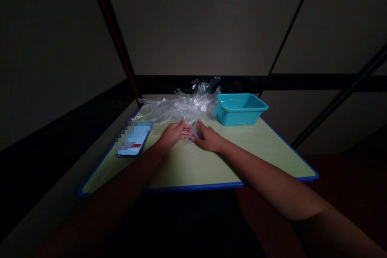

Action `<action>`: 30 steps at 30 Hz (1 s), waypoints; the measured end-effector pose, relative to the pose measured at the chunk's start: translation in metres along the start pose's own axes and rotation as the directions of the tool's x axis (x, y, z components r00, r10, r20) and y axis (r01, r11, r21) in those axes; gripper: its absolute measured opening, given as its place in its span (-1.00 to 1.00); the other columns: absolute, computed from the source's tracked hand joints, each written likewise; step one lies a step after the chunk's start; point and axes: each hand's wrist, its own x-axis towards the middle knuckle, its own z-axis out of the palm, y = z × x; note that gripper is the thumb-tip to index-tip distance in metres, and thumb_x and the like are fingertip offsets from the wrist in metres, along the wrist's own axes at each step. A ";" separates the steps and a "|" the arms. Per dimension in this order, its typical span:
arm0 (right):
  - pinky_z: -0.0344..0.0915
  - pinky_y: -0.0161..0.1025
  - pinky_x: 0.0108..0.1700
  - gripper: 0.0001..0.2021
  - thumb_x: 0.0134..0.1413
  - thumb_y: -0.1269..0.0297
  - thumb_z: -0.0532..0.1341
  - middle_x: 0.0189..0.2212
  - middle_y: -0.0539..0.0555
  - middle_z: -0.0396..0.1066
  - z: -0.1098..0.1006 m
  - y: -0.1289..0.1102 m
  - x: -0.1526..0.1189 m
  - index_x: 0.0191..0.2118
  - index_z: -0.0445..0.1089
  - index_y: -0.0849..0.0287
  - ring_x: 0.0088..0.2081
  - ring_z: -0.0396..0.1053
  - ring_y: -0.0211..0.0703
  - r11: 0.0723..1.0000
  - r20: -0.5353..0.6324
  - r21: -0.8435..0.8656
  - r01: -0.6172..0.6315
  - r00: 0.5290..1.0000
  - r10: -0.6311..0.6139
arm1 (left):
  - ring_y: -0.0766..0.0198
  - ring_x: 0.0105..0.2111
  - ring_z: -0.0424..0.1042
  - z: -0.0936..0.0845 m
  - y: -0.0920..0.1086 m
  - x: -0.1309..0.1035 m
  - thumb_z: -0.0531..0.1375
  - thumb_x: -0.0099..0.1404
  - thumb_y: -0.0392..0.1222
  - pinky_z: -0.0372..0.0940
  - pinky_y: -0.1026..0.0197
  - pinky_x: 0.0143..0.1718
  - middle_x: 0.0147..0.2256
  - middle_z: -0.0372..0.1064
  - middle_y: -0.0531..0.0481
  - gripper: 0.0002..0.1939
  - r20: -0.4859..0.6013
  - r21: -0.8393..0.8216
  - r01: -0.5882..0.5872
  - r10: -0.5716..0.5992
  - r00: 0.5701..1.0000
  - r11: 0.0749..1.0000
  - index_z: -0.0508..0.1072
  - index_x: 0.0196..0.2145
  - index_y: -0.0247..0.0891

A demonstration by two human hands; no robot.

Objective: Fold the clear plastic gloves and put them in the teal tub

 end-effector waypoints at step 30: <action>-0.23 0.35 0.16 -0.41 0.18 0.29 0.02 0.32 0.20 -0.27 -0.009 -0.010 -0.007 0.30 -0.13 0.05 0.31 -0.24 -0.03 0.990 0.202 -0.082 0.114 0.975 -0.096 | 0.20 -0.47 0.45 -0.012 -0.006 0.002 -0.01 0.25 0.05 0.26 0.23 -0.36 -0.57 0.47 -0.04 -0.54 -0.027 0.628 -0.249 0.341 0.940 0.737 0.51 -0.56 -0.27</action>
